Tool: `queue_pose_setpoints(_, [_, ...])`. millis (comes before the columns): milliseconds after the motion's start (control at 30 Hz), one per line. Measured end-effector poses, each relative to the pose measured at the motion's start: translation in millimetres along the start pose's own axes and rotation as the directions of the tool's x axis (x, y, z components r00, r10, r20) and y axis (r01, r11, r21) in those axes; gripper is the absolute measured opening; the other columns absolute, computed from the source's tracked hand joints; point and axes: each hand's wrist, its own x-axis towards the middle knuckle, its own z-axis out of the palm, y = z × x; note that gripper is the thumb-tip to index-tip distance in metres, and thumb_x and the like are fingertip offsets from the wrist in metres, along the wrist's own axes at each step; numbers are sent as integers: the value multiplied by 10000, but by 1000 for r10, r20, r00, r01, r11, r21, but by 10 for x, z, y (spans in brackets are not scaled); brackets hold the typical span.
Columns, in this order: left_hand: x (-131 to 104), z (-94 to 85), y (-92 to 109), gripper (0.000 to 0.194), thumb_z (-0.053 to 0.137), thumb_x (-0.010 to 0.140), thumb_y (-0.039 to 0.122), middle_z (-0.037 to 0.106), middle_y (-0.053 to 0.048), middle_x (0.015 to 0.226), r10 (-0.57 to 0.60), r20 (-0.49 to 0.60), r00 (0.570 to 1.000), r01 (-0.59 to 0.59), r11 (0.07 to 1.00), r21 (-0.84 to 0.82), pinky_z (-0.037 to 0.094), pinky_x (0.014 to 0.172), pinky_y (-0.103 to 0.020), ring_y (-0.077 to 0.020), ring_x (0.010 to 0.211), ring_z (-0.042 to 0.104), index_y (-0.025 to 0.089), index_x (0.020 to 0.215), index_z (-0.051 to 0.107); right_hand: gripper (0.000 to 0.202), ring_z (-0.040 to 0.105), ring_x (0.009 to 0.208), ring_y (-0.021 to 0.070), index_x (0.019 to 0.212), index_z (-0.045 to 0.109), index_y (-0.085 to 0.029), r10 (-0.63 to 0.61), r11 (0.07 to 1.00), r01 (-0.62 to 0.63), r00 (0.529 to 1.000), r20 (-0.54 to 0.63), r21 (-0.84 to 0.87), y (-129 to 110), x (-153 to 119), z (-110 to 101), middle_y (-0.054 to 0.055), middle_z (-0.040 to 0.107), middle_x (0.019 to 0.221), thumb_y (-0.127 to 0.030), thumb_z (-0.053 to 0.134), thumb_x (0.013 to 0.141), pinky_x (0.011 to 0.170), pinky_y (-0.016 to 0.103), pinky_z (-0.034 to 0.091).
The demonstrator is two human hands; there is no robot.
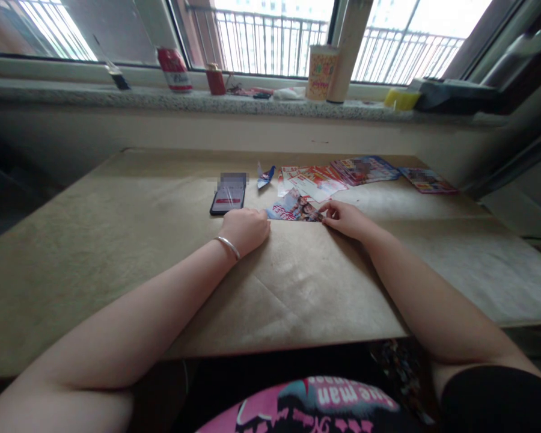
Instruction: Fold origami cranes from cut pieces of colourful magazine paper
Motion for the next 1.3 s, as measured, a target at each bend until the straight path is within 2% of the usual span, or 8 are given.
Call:
queue_pose_setpoints(167, [-8, 15, 41, 378, 387, 940, 314, 692, -180, 925, 20, -20, 1000, -20, 1000, -7, 493, 621, -392, -338, 857, 677, 101, 1141, 627, 264, 511, 624, 127, 1047, 658, -201, -49, 999, 49, 999, 15, 1, 34, -7, -12, 5, 622, 779, -190, 569, 798, 623, 258, 399])
queue_pose_setpoints(267, [7, 74, 25, 508, 419, 933, 325, 666, -169, 1083, -1, -61, 998, -1, 999, -47, 512, 690, -387, -319, 961, 651, 135, 1403, 441, 343, 502, 617, 122, 1114, 633, -194, -85, 995, 85, 996, 7, 49, 53, -13, 1, -7, 602, 766, -177, 557, 780, 612, 252, 395])
queue_pose_setpoints(433, [88, 216, -63, 641, 464, 904, 240, 519, -177, 1354, 24, -153, 988, -52, 982, -184, 500, 904, -371, -271, 1139, 569, 106, 1499, 264, 316, 489, 606, 122, 1023, 593, -195, -149, 984, 151, 989, -19, 95, 5, -52, 24, -27, 562, 711, -147, 572, 711, 588, 243, 394])
queue_pose_setpoints(533, [131, 262, -111, 605, 508, 880, 220, 544, -169, 1318, 72, -261, 963, -142, 955, -261, 454, 1005, -383, -270, 1182, 534, 93, 1449, 348, 253, 498, 630, 134, 944, 595, -200, -225, 973, 226, 974, -23, 41, -67, -81, 20, -15, 558, 717, -133, 558, 703, 597, 250, 400])
queue_pose_setpoints(667, [161, 282, -157, 312, 444, 909, 177, 634, -123, 1135, 125, -363, 923, -261, 898, -354, 477, 961, -376, -231, 1083, 575, 138, 1181, 590, 206, 527, 715, 151, 868, 637, -202, -375, 926, 373, 927, -24, -57, -141, -96, 5, 13, 570, 761, -101, 546, 714, 676, 263, 429])
queue_pose_setpoints(867, [206, 338, -228, 242, 439, 885, 137, 679, -89, 973, 218, -339, 915, -347, 853, -389, 499, 883, -354, -195, 941, 613, 164, 848, 677, 191, 577, 802, 171, 847, 714, -213, -468, 882, 469, 883, 27, -42, -139, -92, 0, 48, 620, 815, -125, 555, 789, 753, 292, 476])
queue_pose_setpoints(1100, [137, 270, -209, 328, 524, 828, 148, 646, -91, 1218, 421, -272, 865, -498, 783, -373, 445, 1001, -400, -216, 1113, 589, 193, 1122, 662, 186, 599, 896, 203, 959, 739, -230, -483, 861, 488, 873, 69, -147, -120, -105, -19, 73, 660, 906, -235, 600, 835, 846, 349, 484])
queue_pose_setpoints(1300, [110, 233, -202, 414, 579, 885, 440, 610, -76, 1317, 514, -246, 822, -569, 756, -322, 344, 1102, -465, -251, 1227, 544, 252, 1253, 615, 153, 603, 974, 208, 941, 727, -223, -513, 851, 514, 858, 42, -111, -98, -87, 0, 77, 677, 996, -239, 630, 823, 906, 370, 478])
